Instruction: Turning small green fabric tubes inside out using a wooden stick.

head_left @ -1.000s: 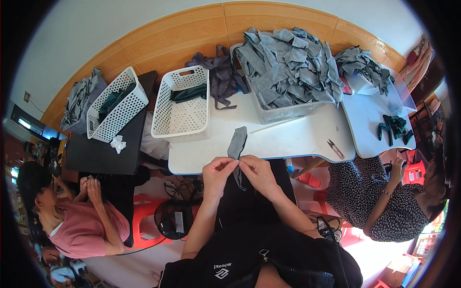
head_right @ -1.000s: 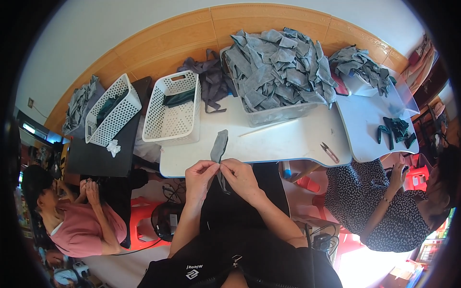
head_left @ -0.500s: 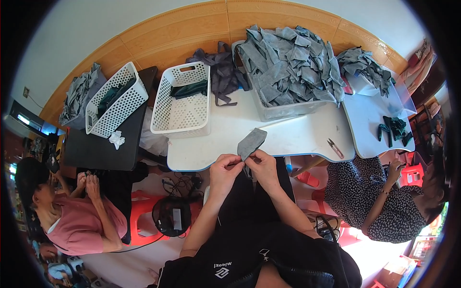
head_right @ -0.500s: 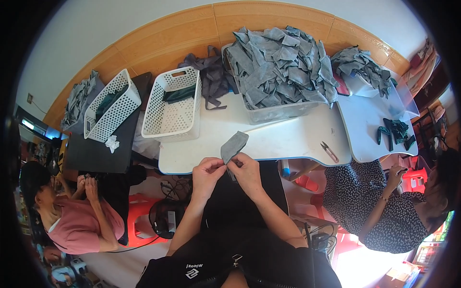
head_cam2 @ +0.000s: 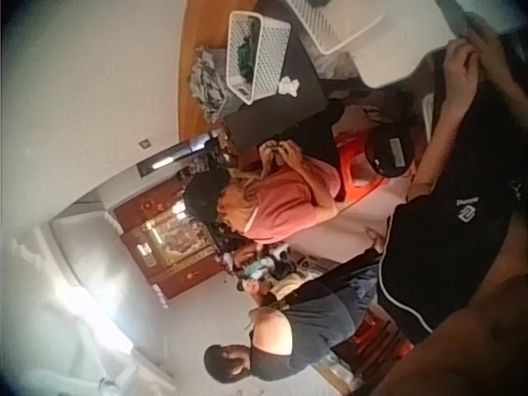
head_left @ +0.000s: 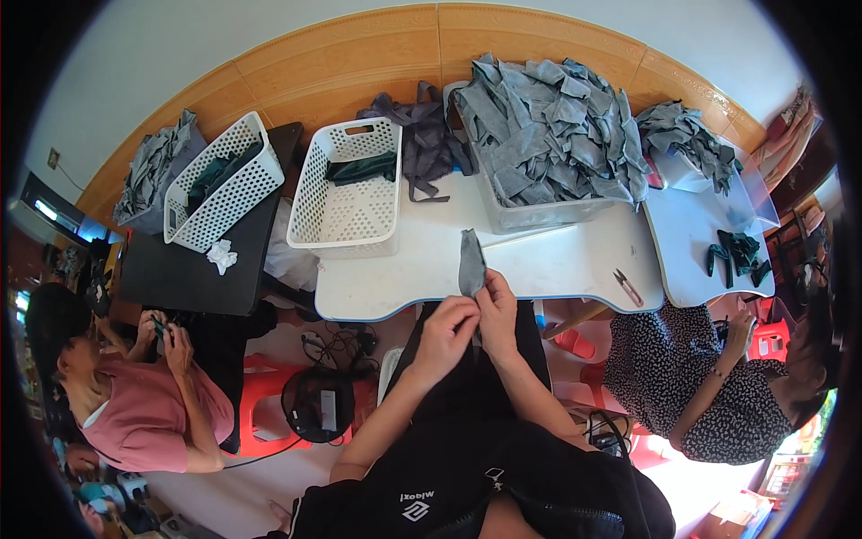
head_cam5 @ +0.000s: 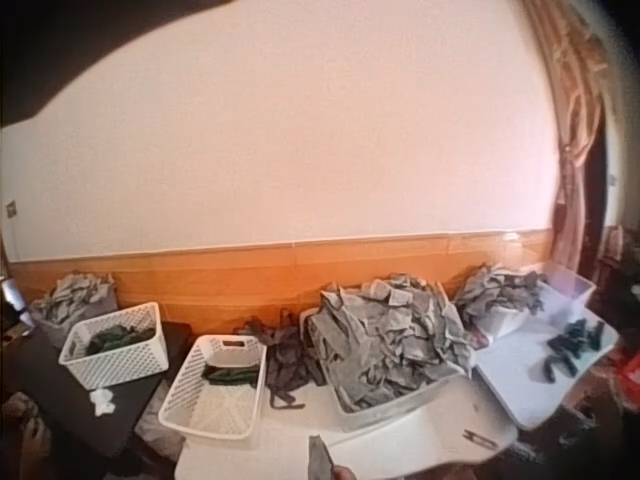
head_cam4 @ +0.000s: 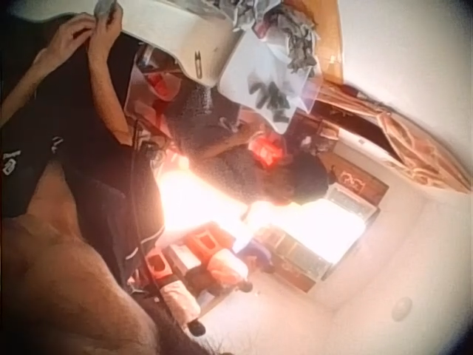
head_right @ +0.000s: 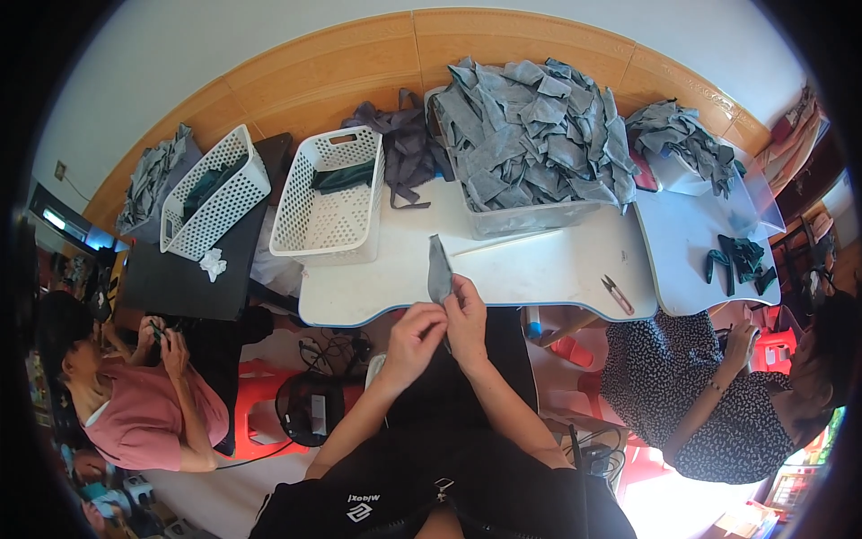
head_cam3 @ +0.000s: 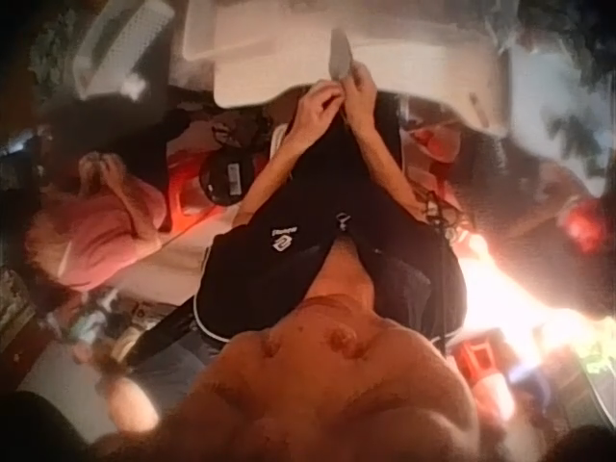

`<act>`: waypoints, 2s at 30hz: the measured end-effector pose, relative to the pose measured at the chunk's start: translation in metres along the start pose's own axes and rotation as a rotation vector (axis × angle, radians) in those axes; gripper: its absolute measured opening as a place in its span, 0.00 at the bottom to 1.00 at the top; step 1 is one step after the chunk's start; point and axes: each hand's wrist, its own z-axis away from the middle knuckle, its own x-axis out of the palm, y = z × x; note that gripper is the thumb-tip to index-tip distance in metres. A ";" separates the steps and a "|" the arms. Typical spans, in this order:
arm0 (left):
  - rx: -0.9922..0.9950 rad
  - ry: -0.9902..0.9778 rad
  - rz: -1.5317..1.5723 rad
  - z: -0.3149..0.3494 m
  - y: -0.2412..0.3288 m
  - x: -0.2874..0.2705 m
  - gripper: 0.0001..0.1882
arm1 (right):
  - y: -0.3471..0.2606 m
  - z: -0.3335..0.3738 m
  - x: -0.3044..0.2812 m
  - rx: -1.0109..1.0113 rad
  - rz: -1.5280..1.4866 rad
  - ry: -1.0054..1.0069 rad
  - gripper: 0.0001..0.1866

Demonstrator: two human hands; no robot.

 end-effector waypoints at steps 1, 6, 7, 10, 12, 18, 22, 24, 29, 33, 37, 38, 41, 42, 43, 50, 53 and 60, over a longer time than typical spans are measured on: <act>0.094 -0.039 -0.032 0.000 0.001 0.000 0.03 | 0.000 -0.001 -0.002 0.010 0.024 -0.035 0.07; -0.396 0.220 0.669 -0.013 -0.015 -0.007 0.09 | -0.004 0.001 -0.011 0.113 -0.046 -0.186 0.09; -0.501 0.198 0.813 -0.015 -0.019 -0.009 0.10 | -0.004 0.003 -0.011 0.154 -0.048 -0.212 0.08; -0.613 0.106 1.008 -0.014 -0.025 -0.011 0.11 | -0.003 0.010 -0.007 0.196 0.069 -0.260 0.08; -0.635 0.112 0.965 -0.010 -0.024 -0.006 0.11 | -0.003 0.012 -0.005 0.110 0.235 -0.230 0.09; -0.728 0.118 0.970 0.007 -0.013 0.013 0.11 | -0.004 0.015 -0.004 -0.270 0.498 -0.127 0.14; -0.784 0.042 0.935 0.013 -0.006 0.015 0.12 | -0.003 0.018 -0.007 -0.263 0.381 -0.129 0.13; -0.845 -0.003 0.893 0.010 -0.005 0.010 0.12 | -0.003 0.018 -0.009 -0.220 0.345 -0.135 0.12; -0.686 0.129 0.969 -0.009 -0.017 -0.001 0.11 | -0.012 0.016 -0.012 -0.241 0.477 -0.205 0.09; -0.676 0.087 0.883 0.001 -0.022 0.009 0.10 | -0.016 0.015 -0.007 -0.205 0.397 -0.156 0.10; -0.716 0.041 0.962 0.012 -0.029 0.011 0.10 | -0.020 0.011 -0.012 -0.083 0.318 -0.307 0.12; -0.720 0.022 0.989 0.012 -0.031 0.008 0.10 | -0.021 0.010 -0.014 -0.023 0.290 -0.377 0.12; -0.787 -0.109 1.017 0.012 -0.035 -0.004 0.13 | -0.023 0.008 -0.020 0.186 0.005 -0.529 0.11; -0.783 -0.142 0.989 0.011 -0.036 -0.008 0.13 | -0.024 0.007 -0.021 0.226 -0.041 -0.565 0.10; -0.781 -0.184 0.995 0.010 -0.036 -0.012 0.13 | -0.024 0.007 -0.022 0.272 -0.087 -0.606 0.10; -0.682 0.194 0.835 0.011 -0.020 -0.001 0.13 | 0.002 0.009 -0.014 0.288 -0.124 -0.320 0.09; -0.388 0.258 0.412 0.019 -0.010 0.008 0.14 | 0.012 0.006 -0.010 -0.021 0.210 -0.132 0.11; -0.309 0.378 0.448 0.008 -0.022 0.035 0.08 | 0.015 0.006 0.007 -0.193 0.385 0.045 0.12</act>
